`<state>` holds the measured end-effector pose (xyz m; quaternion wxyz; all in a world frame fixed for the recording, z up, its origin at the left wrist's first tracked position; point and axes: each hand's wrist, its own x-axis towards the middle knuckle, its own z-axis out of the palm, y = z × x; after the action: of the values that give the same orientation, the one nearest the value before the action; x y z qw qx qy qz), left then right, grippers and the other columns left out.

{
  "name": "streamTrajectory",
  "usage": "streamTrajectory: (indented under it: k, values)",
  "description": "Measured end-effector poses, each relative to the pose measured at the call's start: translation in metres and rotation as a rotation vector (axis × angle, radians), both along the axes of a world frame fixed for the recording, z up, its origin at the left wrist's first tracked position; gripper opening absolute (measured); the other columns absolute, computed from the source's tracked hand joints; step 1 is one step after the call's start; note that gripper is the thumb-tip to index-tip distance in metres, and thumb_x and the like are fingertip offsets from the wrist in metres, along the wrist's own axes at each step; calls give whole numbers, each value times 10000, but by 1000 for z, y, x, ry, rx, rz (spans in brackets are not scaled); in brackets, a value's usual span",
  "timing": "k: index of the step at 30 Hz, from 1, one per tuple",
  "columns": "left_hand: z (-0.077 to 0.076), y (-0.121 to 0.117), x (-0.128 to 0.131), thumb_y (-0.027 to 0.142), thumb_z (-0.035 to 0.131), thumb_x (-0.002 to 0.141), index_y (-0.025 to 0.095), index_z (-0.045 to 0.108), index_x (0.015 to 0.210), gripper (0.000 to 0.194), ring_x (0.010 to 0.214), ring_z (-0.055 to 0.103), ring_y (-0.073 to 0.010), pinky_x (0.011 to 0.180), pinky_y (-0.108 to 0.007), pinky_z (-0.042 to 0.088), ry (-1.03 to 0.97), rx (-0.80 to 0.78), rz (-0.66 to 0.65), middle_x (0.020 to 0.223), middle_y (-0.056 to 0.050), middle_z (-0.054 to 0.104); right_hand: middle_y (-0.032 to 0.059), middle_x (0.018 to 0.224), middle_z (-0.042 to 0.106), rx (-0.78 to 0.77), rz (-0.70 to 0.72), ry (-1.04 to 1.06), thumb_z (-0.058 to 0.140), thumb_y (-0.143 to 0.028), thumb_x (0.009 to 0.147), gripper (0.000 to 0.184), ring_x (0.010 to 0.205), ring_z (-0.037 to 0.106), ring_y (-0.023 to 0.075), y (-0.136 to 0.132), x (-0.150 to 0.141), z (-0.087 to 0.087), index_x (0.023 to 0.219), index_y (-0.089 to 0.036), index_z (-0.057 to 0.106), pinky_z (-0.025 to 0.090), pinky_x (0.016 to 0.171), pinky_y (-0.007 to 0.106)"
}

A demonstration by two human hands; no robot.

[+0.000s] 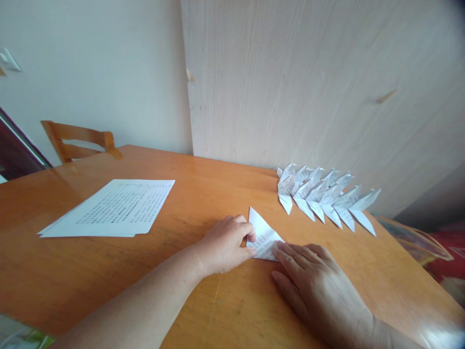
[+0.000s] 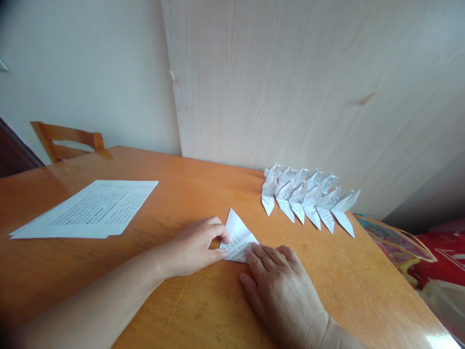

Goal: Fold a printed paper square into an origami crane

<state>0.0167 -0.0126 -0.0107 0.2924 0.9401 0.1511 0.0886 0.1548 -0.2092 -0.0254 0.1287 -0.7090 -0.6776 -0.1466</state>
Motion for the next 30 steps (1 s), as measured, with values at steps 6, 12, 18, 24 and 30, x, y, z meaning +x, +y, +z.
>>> streamTrajectory:
  k: [6, 12, 18, 24, 30]
  values:
    - [-6, 7, 1, 134, 482, 875, 239, 725, 935, 272, 977, 607, -185, 841, -290, 487, -21, -39, -42, 1032, -27, 653, 56, 1196, 723, -12, 10, 9, 558, -310, 955, 279, 1013, 666, 263, 0, 0, 2, 1194, -211, 659, 439, 902, 442]
    - [1, 6, -2, 205, 576, 839, 230, 718, 954, 185, 936, 609, -184, 789, -283, 489, 20, -46, -33, 1043, -28, 641, 66, 1210, 719, -3, 8, -6, 554, -323, 959, 286, 1037, 662, 274, 0, 0, 0, 1193, -202, 664, 435, 923, 454]
    - [7, 3, -3, 306, 686, 805, 232, 684, 966, 177, 897, 582, -192, 750, -290, 470, 57, -20, -30, 1054, -33, 622, 67, 1210, 720, -14, -9, -9, 556, -315, 956, 286, 1028, 667, 277, 1, -1, 1, 1189, -195, 670, 445, 919, 470]
    - [4, 4, -3, 282, 681, 813, 234, 674, 959, 154, 982, 571, -213, 818, -307, 467, 44, 21, -42, 1052, -33, 617, 73, 1207, 720, -24, -13, 2, 556, -312, 957, 283, 1024, 666, 272, 1, -3, 4, 1183, -190, 674, 452, 916, 457]
    - [3, 4, -3, 254, 655, 818, 233, 673, 967, 151, 994, 568, -215, 850, -314, 469, 39, 23, -45, 1044, -34, 614, 73, 1206, 720, -24, -20, 2, 554, -303, 954, 286, 1029, 664, 280, 2, -3, 5, 1179, -174, 675, 462, 906, 468]
